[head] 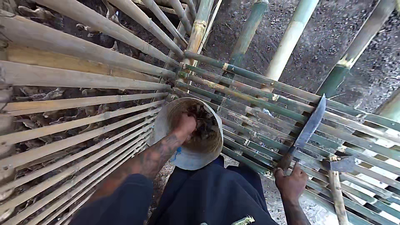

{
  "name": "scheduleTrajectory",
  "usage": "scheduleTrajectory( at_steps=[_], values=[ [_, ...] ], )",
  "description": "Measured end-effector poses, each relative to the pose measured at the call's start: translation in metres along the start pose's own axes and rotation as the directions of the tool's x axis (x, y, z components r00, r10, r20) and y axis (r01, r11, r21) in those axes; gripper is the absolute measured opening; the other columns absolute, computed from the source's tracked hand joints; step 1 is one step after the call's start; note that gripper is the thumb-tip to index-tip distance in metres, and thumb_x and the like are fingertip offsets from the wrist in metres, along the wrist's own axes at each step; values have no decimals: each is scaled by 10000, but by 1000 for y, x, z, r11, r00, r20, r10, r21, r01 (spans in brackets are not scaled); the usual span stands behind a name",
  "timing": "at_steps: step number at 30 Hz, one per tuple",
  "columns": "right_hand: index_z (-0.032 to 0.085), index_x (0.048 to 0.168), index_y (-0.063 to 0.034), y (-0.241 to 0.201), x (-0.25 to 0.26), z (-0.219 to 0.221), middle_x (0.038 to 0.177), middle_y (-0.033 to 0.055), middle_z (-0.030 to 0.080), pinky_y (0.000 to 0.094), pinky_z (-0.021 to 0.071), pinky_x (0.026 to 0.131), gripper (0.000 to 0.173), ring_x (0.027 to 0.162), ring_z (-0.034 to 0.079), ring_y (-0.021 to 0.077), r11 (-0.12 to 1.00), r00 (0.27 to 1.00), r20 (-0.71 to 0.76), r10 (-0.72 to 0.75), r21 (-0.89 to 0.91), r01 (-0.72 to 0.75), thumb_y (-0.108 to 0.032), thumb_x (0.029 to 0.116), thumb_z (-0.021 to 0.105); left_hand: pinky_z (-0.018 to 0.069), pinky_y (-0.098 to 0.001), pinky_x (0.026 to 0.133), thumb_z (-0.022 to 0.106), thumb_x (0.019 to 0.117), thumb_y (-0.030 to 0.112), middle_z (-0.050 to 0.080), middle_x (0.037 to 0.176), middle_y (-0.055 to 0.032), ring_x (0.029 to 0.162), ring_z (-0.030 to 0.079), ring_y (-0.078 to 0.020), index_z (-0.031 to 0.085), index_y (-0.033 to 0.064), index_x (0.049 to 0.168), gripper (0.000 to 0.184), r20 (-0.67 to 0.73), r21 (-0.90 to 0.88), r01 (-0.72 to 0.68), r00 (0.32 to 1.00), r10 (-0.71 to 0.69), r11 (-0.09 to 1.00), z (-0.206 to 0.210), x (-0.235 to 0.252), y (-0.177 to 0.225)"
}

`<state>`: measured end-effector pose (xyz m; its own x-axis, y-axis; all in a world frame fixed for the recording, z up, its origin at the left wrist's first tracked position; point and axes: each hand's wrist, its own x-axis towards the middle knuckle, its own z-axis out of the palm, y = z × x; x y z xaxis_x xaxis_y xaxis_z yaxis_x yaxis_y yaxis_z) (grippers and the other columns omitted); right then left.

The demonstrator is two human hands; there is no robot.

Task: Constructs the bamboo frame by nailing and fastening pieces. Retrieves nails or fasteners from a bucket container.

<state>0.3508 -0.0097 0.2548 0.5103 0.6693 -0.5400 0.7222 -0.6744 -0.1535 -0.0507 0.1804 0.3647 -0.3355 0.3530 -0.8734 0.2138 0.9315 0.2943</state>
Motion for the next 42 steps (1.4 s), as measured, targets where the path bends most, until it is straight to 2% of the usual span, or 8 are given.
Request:
scheduleTrajectory(
  at_steps=[5, 8, 13, 18, 26, 32, 37, 42],
  values=[
    [425, 1522, 54, -1, -9, -6, 1467, 370, 458, 609, 398, 1114, 669, 1351, 474, 524, 989, 991, -102, -84, 115, 96, -171, 936, 658, 546, -577, 894, 530, 1038, 190, 664, 1161, -273, 1040, 672, -397, 629, -63, 1209, 321, -205, 254, 128, 976, -76, 959, 8, 48, -14],
    [429, 1515, 67, 4, -15, -6, 1438, 391, 472, 602, 427, 1090, 657, 1310, 508, 531, 982, 990, -101, -100, 151, 114, -143, 937, 661, 504, -631, 998, 507, 1053, 224, 638, 1305, -262, 1225, 622, -425, 628, 23, 1291, 333, -204, 460, 70, 979, 28, 885, 7, 57, -20],
    [444, 1502, 77, 12, -21, -7, 1423, 388, 486, 580, 436, 1093, 626, 1266, 552, 507, 983, 992, -75, -100, 146, 110, -125, 951, 661, 533, -619, 963, 524, 1060, 281, 570, 1400, -227, 1207, 625, -409, 590, 186, 1427, 384, -196, 549, -44, 964, 179, 835, 21, 94, -53],
    [428, 1511, 82, 7, -20, -17, 1415, 394, 494, 580, 442, 1083, 628, 1249, 564, 512, 987, 993, -63, -98, 124, 105, -101, 957, 660, 519, -621, 979, 572, 1039, 319, 628, 1344, -213, 1232, 617, -400, 652, 128, 1339, 364, -229, 470, -38, 959, 164, 882, 30, 100, -60],
    [433, 1511, 72, -14, -11, -21, 1423, 365, 513, 558, 464, 1073, 609, 1251, 582, 477, 986, 997, -21, -77, 147, 79, -110, 971, 647, 475, -651, 1023, 518, 1043, 322, 635, 1335, -242, 1267, 601, -410, 651, 12, 1291, 419, 211, 719, -81, 972, -106, 690, 34, 62, -40],
    [436, 1511, 69, -27, -10, -23, 1413, 361, 522, 550, 479, 1040, 607, 1234, 591, 463, 979, 994, -25, -103, 176, 106, -129, 973, 635, 493, -609, 1010, 565, 1029, 254, 638, 1295, -275, 1236, 614, -417, 641, -46, 1256, 383, -65, 592, 134, 991, -119, 795, 9, 63, -43],
    [436, 1512, 67, -24, -9, -22, 1406, 357, 531, 552, 477, 1042, 609, 1216, 601, 462, 978, 993, -36, -111, 175, 116, -124, 965, 626, 466, -623, 1045, 558, 1041, 234, 631, 1326, -281, 1274, 589, -436, 657, -38, 1257, 361, -154, 580, 149, 986, -72, 801, 5, 80, -49],
    [431, 1517, 64, -21, -10, -25, 1401, 361, 531, 552, 497, 1016, 602, 1218, 597, 464, 978, 994, -30, -108, 174, 112, -127, 979, 622, 498, -629, 977, 615, 1014, 427, 690, 1164, -262, 1144, 647, -421, 717, -8, 1107, 457, -339, 184, 139, 938, -70, 973, 21, 107, -64]
  ],
)
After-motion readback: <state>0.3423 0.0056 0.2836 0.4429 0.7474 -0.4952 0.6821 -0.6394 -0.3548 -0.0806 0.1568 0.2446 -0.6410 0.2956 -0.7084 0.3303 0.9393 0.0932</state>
